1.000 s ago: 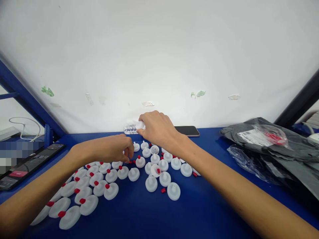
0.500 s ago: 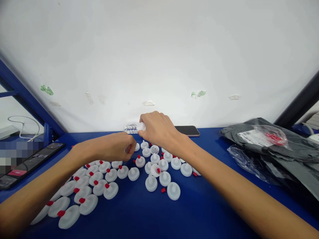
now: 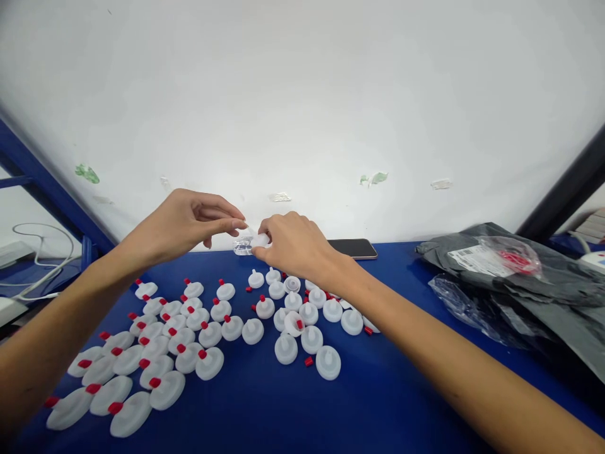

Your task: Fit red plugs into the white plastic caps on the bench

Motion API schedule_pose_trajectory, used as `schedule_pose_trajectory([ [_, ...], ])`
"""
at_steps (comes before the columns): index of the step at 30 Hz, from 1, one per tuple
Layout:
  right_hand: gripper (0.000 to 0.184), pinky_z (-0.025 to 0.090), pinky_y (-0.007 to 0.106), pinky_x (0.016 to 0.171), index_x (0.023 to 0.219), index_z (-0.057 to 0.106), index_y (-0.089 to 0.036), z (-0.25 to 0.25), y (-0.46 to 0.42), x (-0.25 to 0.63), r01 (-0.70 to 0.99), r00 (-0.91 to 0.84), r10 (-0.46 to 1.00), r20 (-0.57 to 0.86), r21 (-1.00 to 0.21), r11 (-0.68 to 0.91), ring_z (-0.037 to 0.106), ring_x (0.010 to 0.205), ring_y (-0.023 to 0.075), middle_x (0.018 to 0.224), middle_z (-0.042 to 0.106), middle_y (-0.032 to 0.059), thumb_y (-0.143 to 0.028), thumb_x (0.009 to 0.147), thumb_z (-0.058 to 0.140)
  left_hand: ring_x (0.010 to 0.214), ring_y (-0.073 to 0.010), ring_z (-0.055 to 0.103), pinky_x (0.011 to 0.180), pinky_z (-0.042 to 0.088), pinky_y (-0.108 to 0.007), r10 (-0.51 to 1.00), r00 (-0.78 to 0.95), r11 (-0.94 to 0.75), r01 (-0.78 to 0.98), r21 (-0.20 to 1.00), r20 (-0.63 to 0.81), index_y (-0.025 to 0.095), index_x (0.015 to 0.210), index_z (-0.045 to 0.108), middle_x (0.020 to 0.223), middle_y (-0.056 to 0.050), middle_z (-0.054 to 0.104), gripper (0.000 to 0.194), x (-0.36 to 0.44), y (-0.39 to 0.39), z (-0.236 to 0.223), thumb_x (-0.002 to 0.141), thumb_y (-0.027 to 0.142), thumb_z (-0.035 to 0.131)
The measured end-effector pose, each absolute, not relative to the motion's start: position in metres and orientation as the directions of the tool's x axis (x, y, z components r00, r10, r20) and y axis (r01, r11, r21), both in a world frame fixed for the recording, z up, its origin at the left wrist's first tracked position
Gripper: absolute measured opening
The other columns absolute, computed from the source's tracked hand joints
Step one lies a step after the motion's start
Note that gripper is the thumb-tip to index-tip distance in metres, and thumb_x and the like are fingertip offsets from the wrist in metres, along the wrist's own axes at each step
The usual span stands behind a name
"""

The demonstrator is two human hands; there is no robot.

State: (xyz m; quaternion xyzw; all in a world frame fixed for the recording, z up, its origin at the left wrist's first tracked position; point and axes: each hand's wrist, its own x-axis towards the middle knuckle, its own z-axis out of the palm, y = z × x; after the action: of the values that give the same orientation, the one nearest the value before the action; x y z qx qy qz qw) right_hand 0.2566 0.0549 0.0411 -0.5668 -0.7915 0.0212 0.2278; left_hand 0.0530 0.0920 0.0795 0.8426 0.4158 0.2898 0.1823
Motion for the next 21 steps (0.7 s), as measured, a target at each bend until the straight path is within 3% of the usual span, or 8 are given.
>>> schedule_pose_trajectory([
  [4,0.037,0.048,0.031,0.069,0.112,0.077,-0.02,0.044,0.053,0.255,0.867,-0.24,0.909,0.34,-0.346,0.358,0.069,0.081,0.0205,0.104,0.079,0.0076,-0.048,0.089,0.07,0.071,-0.0142,0.071,0.05,0.049,-0.019,0.818,0.489,-0.561,0.569,0.601,0.301,0.022,0.093,0.078,0.083,-0.002,0.08,0.015,0.057,0.089,0.077,0.087,0.034,0.073],
  [9,0.035,0.048,0.031,0.068,0.108,0.079,-0.019,0.043,0.054,0.255,0.848,-0.24,0.91,0.338,-0.384,0.366,0.07,0.082,0.021,0.102,0.079,0.0086,-0.048,0.087,0.072,0.077,-0.0169,0.075,0.048,0.048,-0.019,0.813,0.482,-0.571,0.553,0.607,0.326,0.021,0.092,0.078,0.082,-0.003,0.08,0.015,0.06,0.088,0.073,0.088,0.034,0.073],
  [15,0.031,0.047,0.03,0.065,0.105,0.081,-0.021,0.044,0.053,0.255,0.819,-0.258,0.908,0.329,-0.424,0.386,0.07,0.078,0.0184,0.1,0.08,0.0064,-0.045,0.087,0.073,0.068,-0.0104,0.07,0.054,0.05,-0.019,0.77,0.514,-0.63,0.517,0.58,0.378,0.022,0.089,0.08,0.081,0.001,0.079,0.011,0.065,0.089,0.067,0.087,0.031,0.074],
  [21,0.05,0.05,0.031,0.07,0.123,0.075,-0.022,0.037,0.057,0.254,0.806,-0.258,0.906,0.336,-0.442,0.393,0.072,0.081,0.019,0.101,0.081,0.0051,-0.059,0.09,0.069,0.08,-0.0141,0.071,0.069,0.053,-0.024,0.784,0.437,-0.613,0.655,0.441,0.441,0.023,0.087,0.079,0.085,0.0,0.079,0.015,0.061,0.092,0.07,0.085,0.038,0.075],
])
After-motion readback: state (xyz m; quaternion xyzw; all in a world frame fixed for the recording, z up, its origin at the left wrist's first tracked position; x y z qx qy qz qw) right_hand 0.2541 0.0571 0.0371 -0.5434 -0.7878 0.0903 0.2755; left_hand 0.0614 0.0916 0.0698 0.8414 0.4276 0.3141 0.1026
